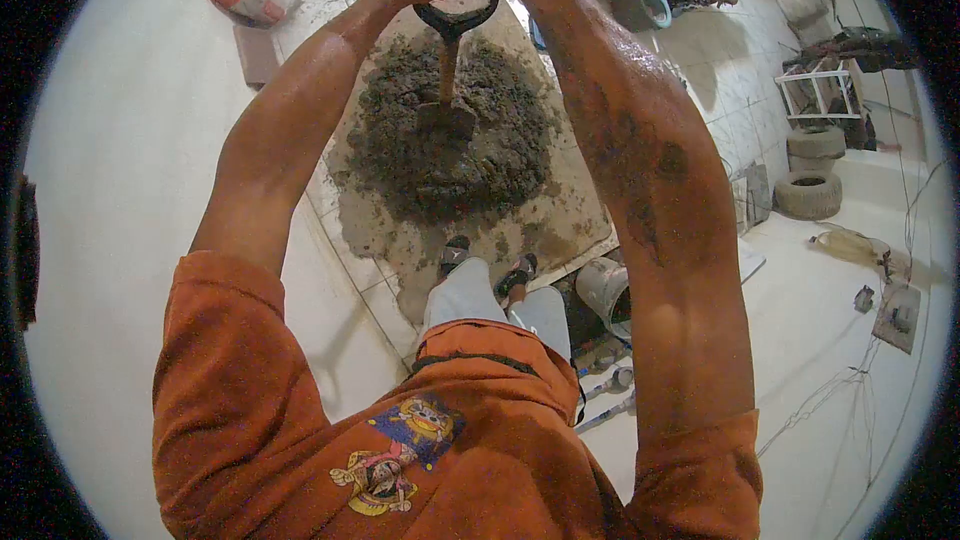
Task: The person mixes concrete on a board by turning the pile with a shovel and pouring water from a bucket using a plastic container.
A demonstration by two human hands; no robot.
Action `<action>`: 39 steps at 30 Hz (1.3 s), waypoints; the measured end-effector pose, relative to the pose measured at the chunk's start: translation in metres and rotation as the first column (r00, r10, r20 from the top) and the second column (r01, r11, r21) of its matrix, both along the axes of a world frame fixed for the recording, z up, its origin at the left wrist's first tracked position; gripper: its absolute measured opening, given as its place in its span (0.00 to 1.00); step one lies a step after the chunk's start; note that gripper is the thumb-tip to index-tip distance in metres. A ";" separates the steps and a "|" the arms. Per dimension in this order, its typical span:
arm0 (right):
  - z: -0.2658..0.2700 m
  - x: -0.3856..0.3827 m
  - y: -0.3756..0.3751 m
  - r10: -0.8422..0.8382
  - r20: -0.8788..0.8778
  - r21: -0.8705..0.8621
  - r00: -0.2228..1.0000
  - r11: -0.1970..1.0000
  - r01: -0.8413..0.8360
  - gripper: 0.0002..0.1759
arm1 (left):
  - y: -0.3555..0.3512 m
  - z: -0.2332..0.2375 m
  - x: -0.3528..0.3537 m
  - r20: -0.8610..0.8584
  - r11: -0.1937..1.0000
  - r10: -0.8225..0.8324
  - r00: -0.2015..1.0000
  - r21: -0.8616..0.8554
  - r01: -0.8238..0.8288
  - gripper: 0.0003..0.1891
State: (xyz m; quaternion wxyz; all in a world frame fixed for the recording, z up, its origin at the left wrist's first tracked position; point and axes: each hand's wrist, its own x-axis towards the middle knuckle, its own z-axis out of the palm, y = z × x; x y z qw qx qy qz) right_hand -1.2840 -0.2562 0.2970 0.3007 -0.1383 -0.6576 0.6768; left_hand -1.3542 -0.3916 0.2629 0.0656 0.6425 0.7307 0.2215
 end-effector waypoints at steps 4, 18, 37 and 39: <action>-0.015 -0.016 0.012 -0.056 -0.015 0.179 0.998 0.982 0.057 0.19 | 0.011 -0.017 -0.009 -0.464 0.989 -0.107 0.879 0.040 0.142 0.12; -0.027 -0.026 -0.003 0.074 -0.169 0.297 0.983 0.955 -0.021 0.31 | -0.001 -0.027 -0.014 0.282 0.995 0.075 0.957 0.037 -0.089 0.12; -0.053 -0.032 -0.095 0.350 -0.548 -0.441 0.760 0.651 -0.618 0.42 | -0.064 -0.040 -0.003 0.718 0.962 -0.073 0.692 0.234 -0.141 0.06; -0.045 -0.025 -0.105 0.338 -0.551 -0.467 0.763 0.633 -0.618 0.43 | -0.059 -0.057 -0.013 0.536 0.981 -0.017 0.844 0.173 -0.090 0.10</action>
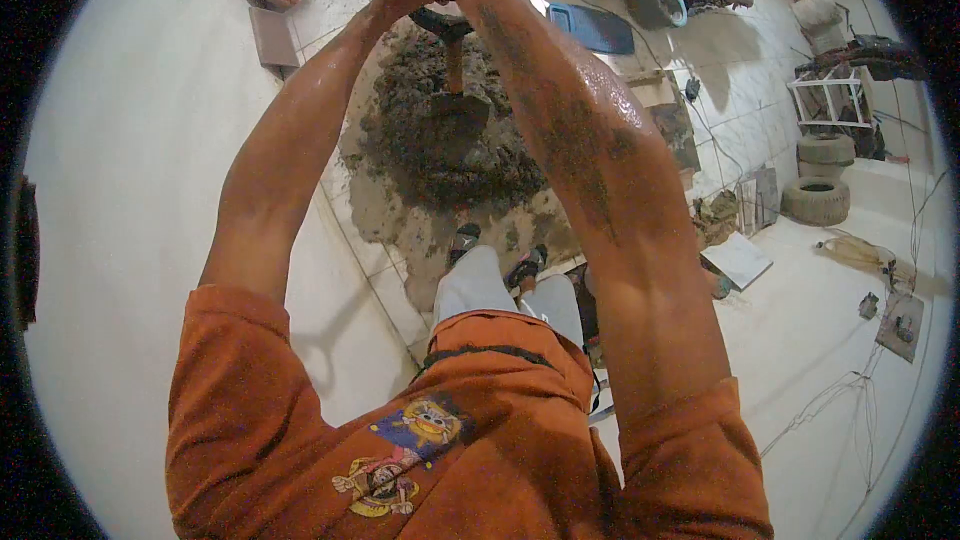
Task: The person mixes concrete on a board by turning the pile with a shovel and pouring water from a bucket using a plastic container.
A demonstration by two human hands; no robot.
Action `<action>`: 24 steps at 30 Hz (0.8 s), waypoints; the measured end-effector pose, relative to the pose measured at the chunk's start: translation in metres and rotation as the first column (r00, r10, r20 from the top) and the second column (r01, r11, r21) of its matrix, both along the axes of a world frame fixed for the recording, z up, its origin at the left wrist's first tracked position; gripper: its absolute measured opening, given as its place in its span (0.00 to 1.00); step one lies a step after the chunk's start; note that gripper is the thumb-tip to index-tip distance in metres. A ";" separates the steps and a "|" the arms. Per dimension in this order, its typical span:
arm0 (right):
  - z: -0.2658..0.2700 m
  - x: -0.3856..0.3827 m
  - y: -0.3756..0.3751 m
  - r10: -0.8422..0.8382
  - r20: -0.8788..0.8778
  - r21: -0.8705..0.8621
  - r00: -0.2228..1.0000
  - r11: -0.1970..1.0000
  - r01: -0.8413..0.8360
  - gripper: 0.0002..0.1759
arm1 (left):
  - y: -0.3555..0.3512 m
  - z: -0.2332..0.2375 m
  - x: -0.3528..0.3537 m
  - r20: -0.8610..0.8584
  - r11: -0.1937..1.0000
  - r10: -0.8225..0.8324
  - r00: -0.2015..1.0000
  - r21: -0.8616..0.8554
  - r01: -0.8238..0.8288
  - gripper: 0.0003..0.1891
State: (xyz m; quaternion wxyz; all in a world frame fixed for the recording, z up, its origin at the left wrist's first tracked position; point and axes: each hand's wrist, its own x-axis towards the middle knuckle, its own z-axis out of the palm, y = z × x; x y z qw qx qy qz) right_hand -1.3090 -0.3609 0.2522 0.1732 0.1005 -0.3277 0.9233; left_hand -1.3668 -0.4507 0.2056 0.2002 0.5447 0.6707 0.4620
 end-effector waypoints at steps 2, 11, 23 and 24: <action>0.002 0.008 -0.009 -0.035 0.028 -0.068 0.999 0.997 0.037 0.43 | -0.001 -0.007 0.001 -0.154 0.997 0.028 0.988 0.075 -0.016 0.12; 0.017 0.039 -0.028 -0.080 0.158 -0.118 0.984 0.988 0.099 0.35 | -0.018 0.006 0.037 -0.380 0.983 0.167 0.910 0.138 -0.123 0.13; 0.033 0.081 -0.032 -0.209 0.265 -0.061 0.941 0.971 0.233 0.24 | -0.018 0.005 0.060 -0.501 0.997 0.071 0.862 0.063 -0.046 0.12; 0.034 0.085 -0.031 -0.211 0.273 -0.065 0.939 0.969 0.237 0.22 | -0.017 0.001 0.057 -0.500 0.997 0.080 0.862 0.059 -0.059 0.13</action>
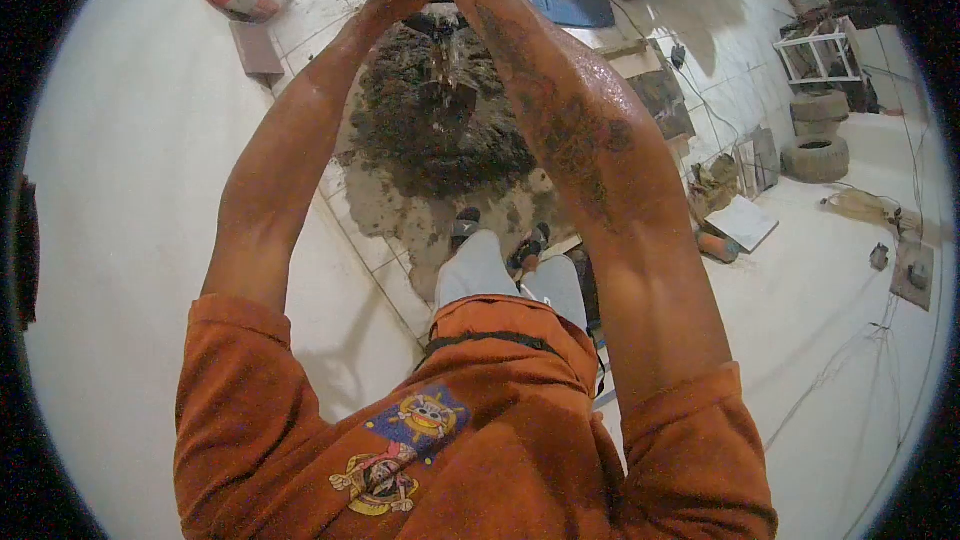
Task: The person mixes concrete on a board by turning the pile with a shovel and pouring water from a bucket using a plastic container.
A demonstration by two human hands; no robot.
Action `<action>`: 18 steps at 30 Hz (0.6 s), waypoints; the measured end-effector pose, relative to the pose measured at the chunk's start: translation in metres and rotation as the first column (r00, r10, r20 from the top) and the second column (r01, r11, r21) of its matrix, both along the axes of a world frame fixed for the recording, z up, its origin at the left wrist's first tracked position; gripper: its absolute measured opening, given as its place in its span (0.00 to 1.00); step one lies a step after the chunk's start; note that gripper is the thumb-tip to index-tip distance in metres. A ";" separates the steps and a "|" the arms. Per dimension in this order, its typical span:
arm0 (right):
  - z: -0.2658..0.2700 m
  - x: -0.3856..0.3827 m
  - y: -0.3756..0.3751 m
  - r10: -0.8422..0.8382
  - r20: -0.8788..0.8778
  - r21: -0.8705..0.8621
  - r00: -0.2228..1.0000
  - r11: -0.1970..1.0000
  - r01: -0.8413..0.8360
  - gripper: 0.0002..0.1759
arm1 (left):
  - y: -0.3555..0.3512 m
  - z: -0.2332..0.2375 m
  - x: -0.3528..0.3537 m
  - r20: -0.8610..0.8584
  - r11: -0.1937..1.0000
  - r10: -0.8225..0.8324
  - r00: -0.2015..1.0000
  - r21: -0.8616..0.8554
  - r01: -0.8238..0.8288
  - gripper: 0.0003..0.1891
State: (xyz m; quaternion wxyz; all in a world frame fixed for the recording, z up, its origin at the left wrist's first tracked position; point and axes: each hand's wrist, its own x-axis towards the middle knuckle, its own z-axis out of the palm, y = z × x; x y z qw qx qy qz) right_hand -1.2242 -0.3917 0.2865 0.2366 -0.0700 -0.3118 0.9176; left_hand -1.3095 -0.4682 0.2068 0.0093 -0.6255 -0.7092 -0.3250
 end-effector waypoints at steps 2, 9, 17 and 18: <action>-0.004 0.005 0.007 0.045 -0.061 -0.014 0.997 0.999 -0.046 0.16 | 0.002 -0.002 0.004 0.031 0.997 0.056 0.998 -0.060 -0.054 0.14; -0.025 0.011 0.041 0.004 -0.049 -0.114 0.999 0.993 -0.010 0.10 | 0.000 0.017 0.027 0.119 0.983 0.124 0.985 -0.153 -0.105 0.20; 0.013 0.039 0.061 -0.243 0.166 0.093 0.956 0.969 0.230 0.17 | 0.001 0.028 0.037 0.183 0.958 0.166 0.969 -0.263 -0.115 0.24; 0.006 0.037 0.080 -0.232 0.144 0.104 0.962 0.970 0.218 0.19 | 0.000 0.026 0.036 0.188 0.973 0.130 0.974 -0.214 -0.089 0.24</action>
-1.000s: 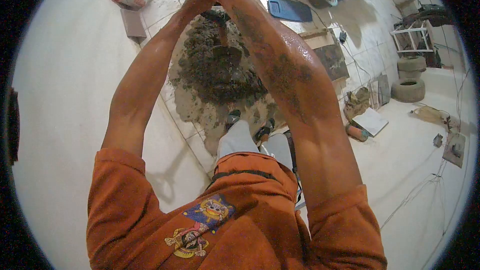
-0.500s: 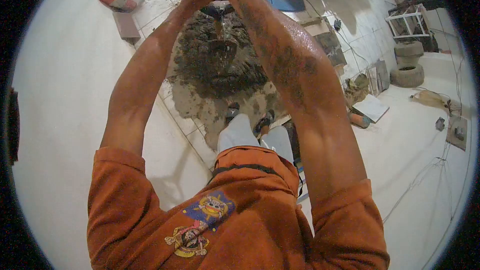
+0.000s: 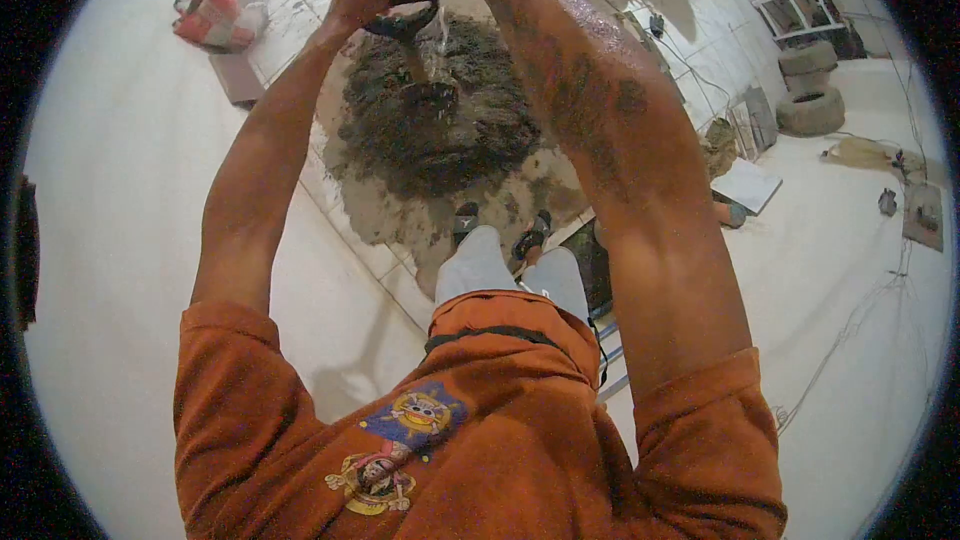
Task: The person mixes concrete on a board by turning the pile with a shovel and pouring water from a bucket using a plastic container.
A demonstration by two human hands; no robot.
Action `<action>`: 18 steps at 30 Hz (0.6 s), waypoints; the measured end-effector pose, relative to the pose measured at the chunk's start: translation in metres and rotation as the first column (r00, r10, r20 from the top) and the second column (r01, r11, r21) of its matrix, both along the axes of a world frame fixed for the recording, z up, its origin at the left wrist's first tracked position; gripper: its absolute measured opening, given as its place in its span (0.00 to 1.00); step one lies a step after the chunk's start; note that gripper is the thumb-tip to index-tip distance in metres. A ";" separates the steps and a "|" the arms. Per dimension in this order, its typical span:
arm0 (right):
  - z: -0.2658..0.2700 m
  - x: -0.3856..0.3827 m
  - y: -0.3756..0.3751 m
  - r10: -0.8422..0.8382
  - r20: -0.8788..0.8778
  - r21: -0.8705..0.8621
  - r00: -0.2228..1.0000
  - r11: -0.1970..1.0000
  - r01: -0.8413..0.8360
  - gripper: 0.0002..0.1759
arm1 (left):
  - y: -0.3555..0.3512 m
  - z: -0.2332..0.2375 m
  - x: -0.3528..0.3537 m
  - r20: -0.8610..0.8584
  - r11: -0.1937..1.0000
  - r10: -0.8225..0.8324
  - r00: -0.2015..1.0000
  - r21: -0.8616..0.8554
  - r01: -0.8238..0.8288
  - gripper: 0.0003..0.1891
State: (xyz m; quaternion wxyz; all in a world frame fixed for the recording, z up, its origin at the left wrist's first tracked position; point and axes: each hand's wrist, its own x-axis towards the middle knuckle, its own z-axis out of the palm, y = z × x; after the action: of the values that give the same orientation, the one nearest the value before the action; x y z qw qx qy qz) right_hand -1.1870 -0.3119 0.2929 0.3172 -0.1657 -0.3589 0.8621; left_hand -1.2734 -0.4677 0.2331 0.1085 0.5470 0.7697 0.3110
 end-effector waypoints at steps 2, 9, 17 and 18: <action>-0.014 0.005 0.037 -0.002 0.043 0.073 0.999 0.997 -0.001 0.21 | 0.003 -0.007 -0.006 0.073 1.000 0.007 0.997 0.011 -0.008 0.24; 0.004 0.202 0.017 -0.217 0.181 0.311 0.959 0.938 0.153 0.20 | 0.000 0.003 -0.022 0.122 0.992 0.088 0.989 -0.099 -0.076 0.26; -0.230 0.588 -0.059 -0.535 0.774 0.302 0.339 0.782 0.545 0.16 | -0.020 -0.039 -0.030 -0.413 0.987 -0.104 0.905 0.066 0.144 0.15; -0.261 0.640 -0.075 -0.388 0.868 0.129 0.310 0.779 0.613 0.14 | -0.021 -0.029 -0.015 -0.338 0.997 -0.055 0.940 0.036 0.071 0.15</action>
State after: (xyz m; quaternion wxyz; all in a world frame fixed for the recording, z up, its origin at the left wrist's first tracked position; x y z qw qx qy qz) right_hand -0.5468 -0.3866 0.0315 0.3260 -0.7097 -0.2960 0.5499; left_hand -1.2887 -0.4891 0.2037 -0.0278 0.6187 0.7515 0.2273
